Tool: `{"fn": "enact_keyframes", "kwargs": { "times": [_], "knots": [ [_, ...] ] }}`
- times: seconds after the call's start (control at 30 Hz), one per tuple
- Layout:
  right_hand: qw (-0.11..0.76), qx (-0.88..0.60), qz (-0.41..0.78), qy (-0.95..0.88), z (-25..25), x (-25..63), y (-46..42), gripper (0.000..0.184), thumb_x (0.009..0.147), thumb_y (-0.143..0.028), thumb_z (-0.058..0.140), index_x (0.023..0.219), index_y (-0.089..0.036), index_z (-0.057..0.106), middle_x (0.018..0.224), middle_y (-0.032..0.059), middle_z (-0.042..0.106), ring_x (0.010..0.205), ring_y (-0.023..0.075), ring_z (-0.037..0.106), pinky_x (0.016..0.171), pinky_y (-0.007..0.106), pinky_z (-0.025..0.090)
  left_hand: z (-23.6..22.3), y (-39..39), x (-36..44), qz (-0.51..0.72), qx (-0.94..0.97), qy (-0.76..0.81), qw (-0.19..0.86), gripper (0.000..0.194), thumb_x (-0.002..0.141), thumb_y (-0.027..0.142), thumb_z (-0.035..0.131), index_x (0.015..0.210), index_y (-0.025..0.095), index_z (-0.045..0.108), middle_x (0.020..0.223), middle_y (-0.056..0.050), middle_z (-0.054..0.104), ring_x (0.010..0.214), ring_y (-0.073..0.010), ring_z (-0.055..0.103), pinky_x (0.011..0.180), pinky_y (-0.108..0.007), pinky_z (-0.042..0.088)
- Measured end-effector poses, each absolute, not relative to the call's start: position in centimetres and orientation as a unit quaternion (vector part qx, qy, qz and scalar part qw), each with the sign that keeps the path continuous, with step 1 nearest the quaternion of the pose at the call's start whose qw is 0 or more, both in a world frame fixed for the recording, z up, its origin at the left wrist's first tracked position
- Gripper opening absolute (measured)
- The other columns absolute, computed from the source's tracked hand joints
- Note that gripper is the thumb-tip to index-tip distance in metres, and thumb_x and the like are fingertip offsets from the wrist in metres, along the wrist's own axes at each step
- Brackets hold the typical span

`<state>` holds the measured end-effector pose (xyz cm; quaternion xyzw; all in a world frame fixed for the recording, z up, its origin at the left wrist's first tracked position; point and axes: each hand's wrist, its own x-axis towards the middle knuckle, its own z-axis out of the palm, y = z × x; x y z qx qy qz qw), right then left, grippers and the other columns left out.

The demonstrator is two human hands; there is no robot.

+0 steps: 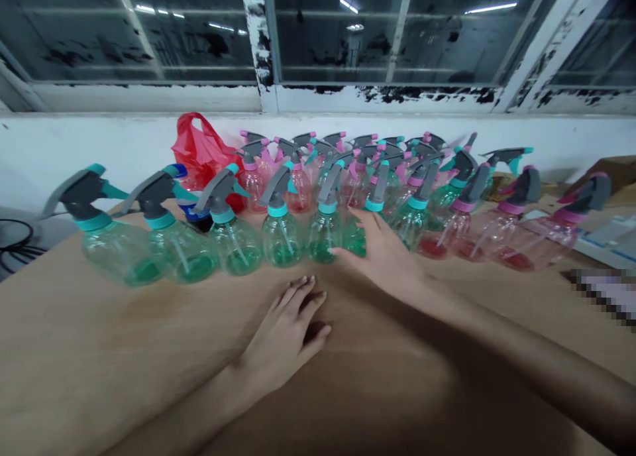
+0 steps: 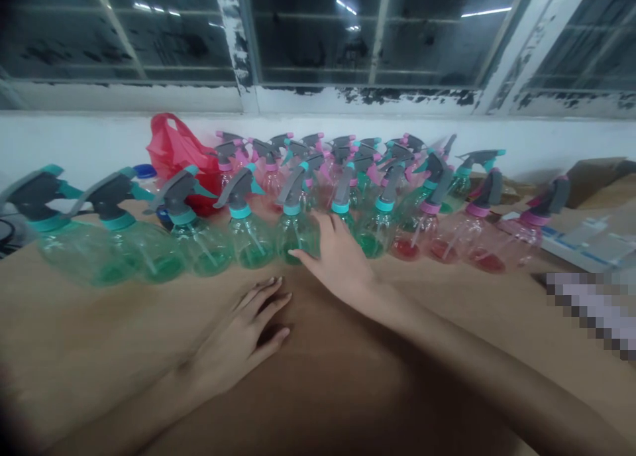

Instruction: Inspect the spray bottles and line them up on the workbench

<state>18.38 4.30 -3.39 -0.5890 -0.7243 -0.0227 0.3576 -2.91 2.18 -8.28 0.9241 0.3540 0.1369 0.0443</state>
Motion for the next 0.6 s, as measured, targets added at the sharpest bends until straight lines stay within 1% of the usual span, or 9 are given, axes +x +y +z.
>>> {"fn": "enact_keyframes", "kwargs": {
  "times": [0.07, 0.13, 0.2, 0.27, 0.33, 0.4, 0.47, 0.53, 0.6],
  "knots": [
    [0.381, -0.595, -0.012, -0.708, -3.0, 19.9, 3.2, 0.043, 0.083, -0.044, 0.056, 0.118, -0.02, 0.05, 0.112, 0.011, 0.058, 0.092, 0.0259, 0.062, 0.074, 0.042, 0.053, -8.3, 2.3, -2.9, 0.13, 0.924, 0.356, 0.044, 0.044, 0.089, 0.039, 0.046, 0.126, 0.014, 0.05, 0.139, -0.015, 0.045, 0.129, -0.0307, 0.039, 0.104, -0.051, 0.036],
    [0.405, -0.6, -0.021, -0.689, -2.8, 21.7, 2.6, 0.032, 0.083, -0.044, 0.056, 0.105, -0.021, 0.056, 0.104, 0.0081, 0.062, 0.081, 0.0221, 0.064, 0.07, 0.039, 0.052, -8.3, 2.3, -2.9, 0.128, 0.924, 0.357, 0.045, 0.045, 0.089, 0.039, 0.046, 0.126, 0.014, 0.05, 0.14, -0.016, 0.045, 0.129, -0.0311, 0.039, 0.104, -0.051, 0.036],
    [0.423, -0.613, -0.032, -0.666, -2.8, 23.3, 2.4, 0.028, 0.083, -0.044, 0.056, 0.098, -0.021, 0.059, 0.1, 0.0071, 0.064, 0.074, 0.0201, 0.064, 0.067, 0.037, 0.051, -8.3, 2.4, -2.9, 0.135, 0.924, 0.355, 0.049, 0.045, 0.089, 0.039, 0.046, 0.126, 0.015, 0.051, 0.14, -0.015, 0.045, 0.129, -0.0317, 0.04, 0.103, -0.052, 0.037],
    [0.426, -0.631, -0.037, -0.647, -2.9, 24.5, 2.8, 0.029, 0.082, -0.045, 0.057, 0.098, -0.02, 0.059, 0.099, 0.0072, 0.066, 0.07, 0.0198, 0.064, 0.065, 0.036, 0.051, -8.3, 2.5, -2.9, 0.141, 0.924, 0.352, 0.049, 0.044, 0.089, 0.04, 0.046, 0.126, 0.016, 0.051, 0.139, -0.015, 0.046, 0.129, -0.0316, 0.04, 0.103, -0.052, 0.037],
    [0.417, -0.65, -0.031, -0.635, -3.1, 25.0, 3.3, 0.036, 0.08, -0.047, 0.058, 0.103, -0.019, 0.059, 0.101, 0.0082, 0.067, 0.069, 0.0209, 0.064, 0.066, 0.038, 0.051, -8.4, 2.6, -2.9, 0.142, 0.925, 0.35, 0.038, 0.045, 0.089, 0.04, 0.045, 0.126, 0.016, 0.05, 0.139, -0.014, 0.046, 0.129, -0.031, 0.04, 0.104, -0.052, 0.036],
    [0.405, -0.666, -0.013, -0.627, -3.3, 25.0, 3.9, 0.049, 0.078, -0.052, 0.059, 0.112, -0.017, 0.056, 0.105, 0.0102, 0.067, 0.074, 0.0243, 0.066, 0.071, 0.042, 0.051, -8.5, 2.7, -3.0, 0.138, 0.927, 0.349, 0.029, 0.045, 0.09, 0.041, 0.045, 0.127, 0.016, 0.049, 0.14, -0.014, 0.044, 0.129, -0.0307, 0.04, 0.105, -0.052, 0.036],
    [0.394, -0.677, 0.009, -0.622, -3.5, 24.7, 4.6, 0.062, 0.076, -0.057, 0.058, 0.122, -0.015, 0.051, 0.11, 0.013, 0.066, 0.088, 0.0294, 0.065, 0.078, 0.046, 0.049, -8.6, 2.8, -3.0, 0.138, 0.927, 0.347, 0.026, 0.046, 0.089, 0.042, 0.045, 0.127, 0.016, 0.05, 0.141, -0.014, 0.044, 0.129, -0.0307, 0.04, 0.105, -0.051, 0.036],
    [0.387, -0.681, 0.027, -0.621, -3.7, 24.2, 5.3, 0.074, 0.074, -0.061, 0.058, 0.128, -0.013, 0.045, 0.118, 0.0159, 0.062, 0.103, 0.0336, 0.06, 0.084, 0.048, 0.047, -8.7, 2.9, -3.0, 0.137, 0.928, 0.346, 0.026, 0.045, 0.089, 0.041, 0.046, 0.127, 0.017, 0.05, 0.14, -0.013, 0.045, 0.129, -0.0308, 0.04, 0.105, -0.051, 0.036],
    [0.385, -0.679, 0.046, -0.623, -3.8, 23.8, 6.0, 0.083, 0.071, -0.064, 0.059, 0.133, -0.013, 0.04, 0.124, 0.0177, 0.058, 0.11, 0.0355, 0.056, 0.086, 0.049, 0.046, -8.8, 3.0, -3.0, 0.134, 0.928, 0.345, 0.026, 0.045, 0.089, 0.041, 0.046, 0.127, 0.017, 0.05, 0.14, -0.013, 0.044, 0.129, -0.0307, 0.039, 0.105, -0.051, 0.035]
  ]
}}
